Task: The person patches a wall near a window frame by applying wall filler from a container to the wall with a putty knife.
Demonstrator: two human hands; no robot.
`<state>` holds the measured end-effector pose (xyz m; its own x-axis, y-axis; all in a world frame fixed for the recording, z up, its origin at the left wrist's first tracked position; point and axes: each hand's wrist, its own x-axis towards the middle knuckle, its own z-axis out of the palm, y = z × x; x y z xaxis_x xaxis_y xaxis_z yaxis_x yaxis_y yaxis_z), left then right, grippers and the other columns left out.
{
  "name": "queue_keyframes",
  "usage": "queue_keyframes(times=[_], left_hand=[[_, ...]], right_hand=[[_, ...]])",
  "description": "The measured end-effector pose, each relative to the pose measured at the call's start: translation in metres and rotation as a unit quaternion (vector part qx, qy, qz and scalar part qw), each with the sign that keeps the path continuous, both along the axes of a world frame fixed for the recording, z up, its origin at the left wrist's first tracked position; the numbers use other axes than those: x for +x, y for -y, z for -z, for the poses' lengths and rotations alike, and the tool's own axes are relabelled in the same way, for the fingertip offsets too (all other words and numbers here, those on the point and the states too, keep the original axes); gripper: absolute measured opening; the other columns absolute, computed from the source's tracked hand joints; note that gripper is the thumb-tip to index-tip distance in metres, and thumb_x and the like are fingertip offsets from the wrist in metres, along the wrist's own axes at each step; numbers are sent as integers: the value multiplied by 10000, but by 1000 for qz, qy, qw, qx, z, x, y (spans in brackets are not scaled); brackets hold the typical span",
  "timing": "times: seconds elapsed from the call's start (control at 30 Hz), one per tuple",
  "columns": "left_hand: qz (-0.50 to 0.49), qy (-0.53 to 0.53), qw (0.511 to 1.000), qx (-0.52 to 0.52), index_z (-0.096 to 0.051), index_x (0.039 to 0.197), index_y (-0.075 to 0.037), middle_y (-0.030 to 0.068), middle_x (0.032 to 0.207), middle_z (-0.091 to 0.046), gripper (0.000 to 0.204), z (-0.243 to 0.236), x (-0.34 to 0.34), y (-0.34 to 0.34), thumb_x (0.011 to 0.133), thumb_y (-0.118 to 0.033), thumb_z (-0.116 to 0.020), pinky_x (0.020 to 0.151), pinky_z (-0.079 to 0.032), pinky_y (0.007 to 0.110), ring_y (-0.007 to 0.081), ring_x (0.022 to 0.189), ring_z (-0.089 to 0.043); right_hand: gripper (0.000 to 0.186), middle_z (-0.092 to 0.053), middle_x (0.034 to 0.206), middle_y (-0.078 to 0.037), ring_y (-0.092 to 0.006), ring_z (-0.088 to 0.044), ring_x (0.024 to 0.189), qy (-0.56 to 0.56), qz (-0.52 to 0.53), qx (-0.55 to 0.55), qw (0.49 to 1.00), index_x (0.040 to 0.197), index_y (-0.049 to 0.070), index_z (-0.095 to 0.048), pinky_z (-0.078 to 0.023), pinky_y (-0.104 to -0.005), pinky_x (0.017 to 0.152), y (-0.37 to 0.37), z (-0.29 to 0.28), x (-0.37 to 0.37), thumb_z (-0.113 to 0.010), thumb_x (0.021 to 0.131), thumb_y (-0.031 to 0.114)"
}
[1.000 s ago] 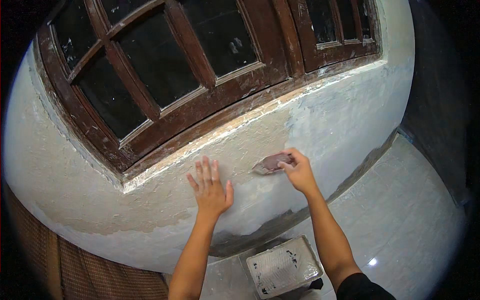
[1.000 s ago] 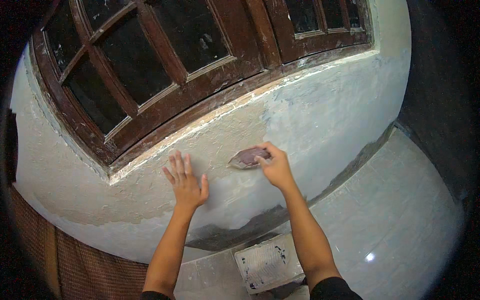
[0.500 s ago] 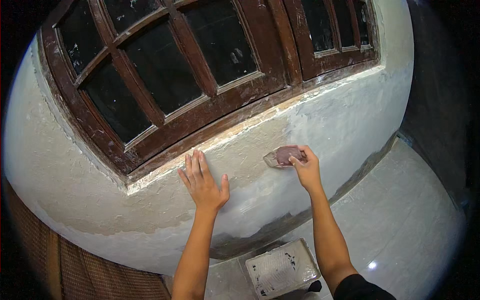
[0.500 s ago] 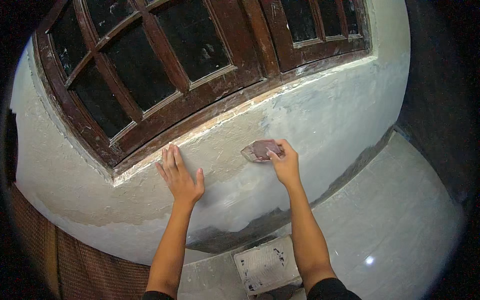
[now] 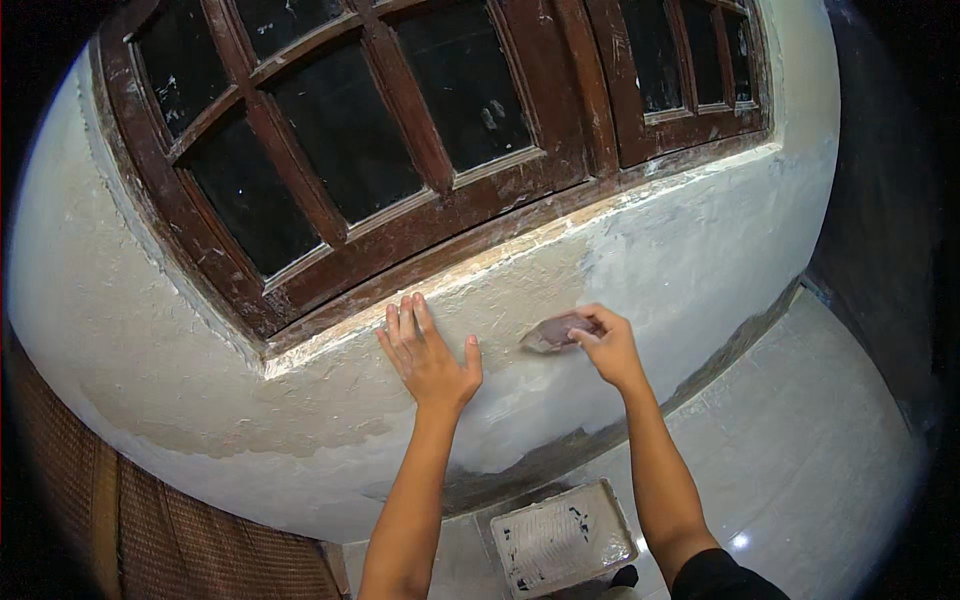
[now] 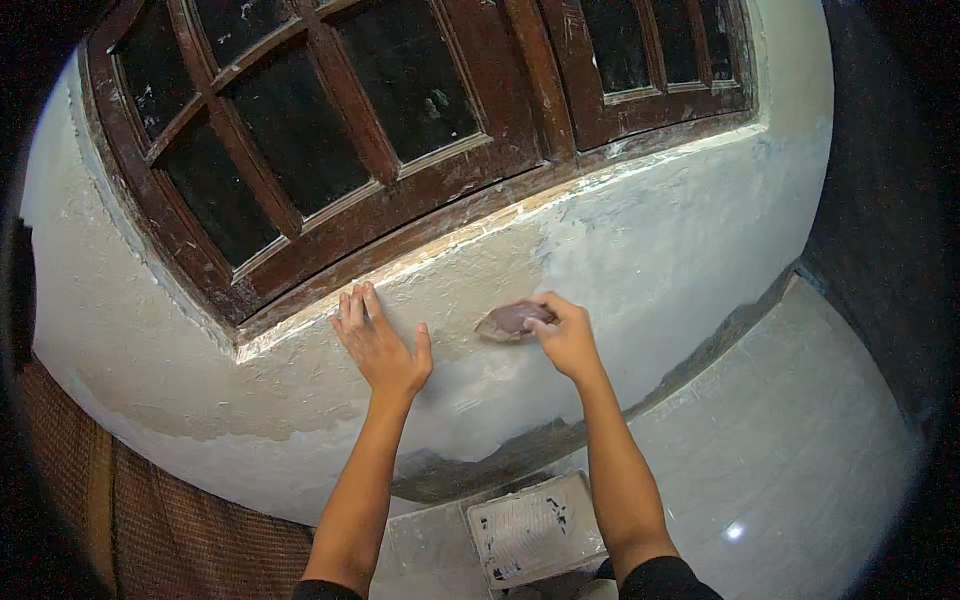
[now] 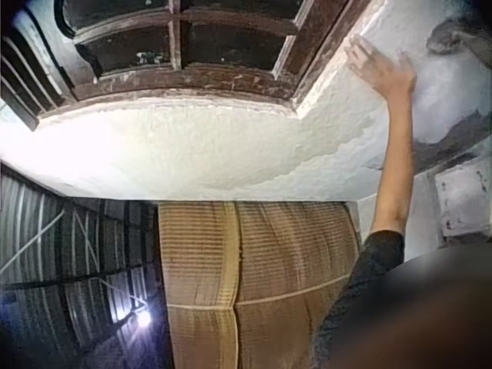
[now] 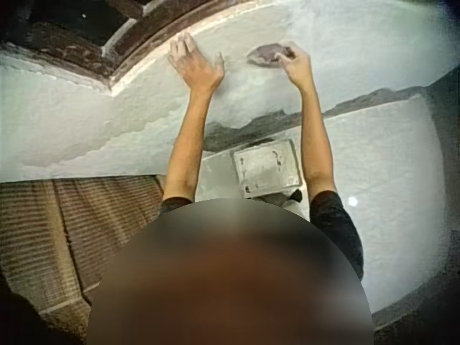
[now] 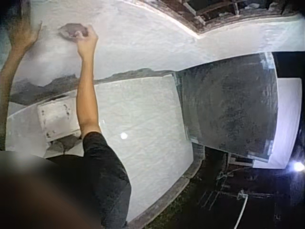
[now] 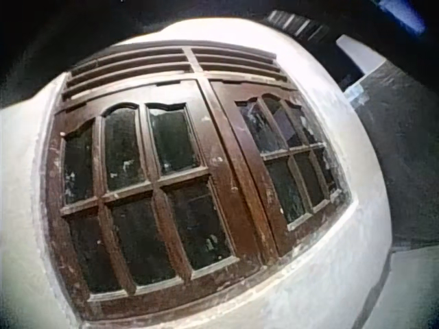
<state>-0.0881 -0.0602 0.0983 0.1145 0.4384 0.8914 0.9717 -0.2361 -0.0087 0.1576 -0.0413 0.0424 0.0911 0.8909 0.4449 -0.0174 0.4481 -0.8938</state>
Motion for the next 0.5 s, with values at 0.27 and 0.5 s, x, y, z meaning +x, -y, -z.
queue_keyframes(times=[0.27,0.5], left_hand=[[9,11,1000,-3,-224,1490,-14,187,1471,-282,897,-1,5,1,768,-332,-652,1151,-109,596,394,1421,-194],[10,13,1000,3,-219,1488,-9,193,1468,-279,914,1,5,-1,758,-333,-665,1151,-117,591,392,1420,-197]], right_hand=[[267,-697,887,-135,-142,-664,836,-17,50,34,998,1044,3,-656,-510,-288,763,-9,-14,17,-665,784,-55],[240,-704,919,-95,-130,-649,844,-16,48,15,999,1042,-19,-651,-507,-274,763,-10,-15,13,-665,803,-46]])
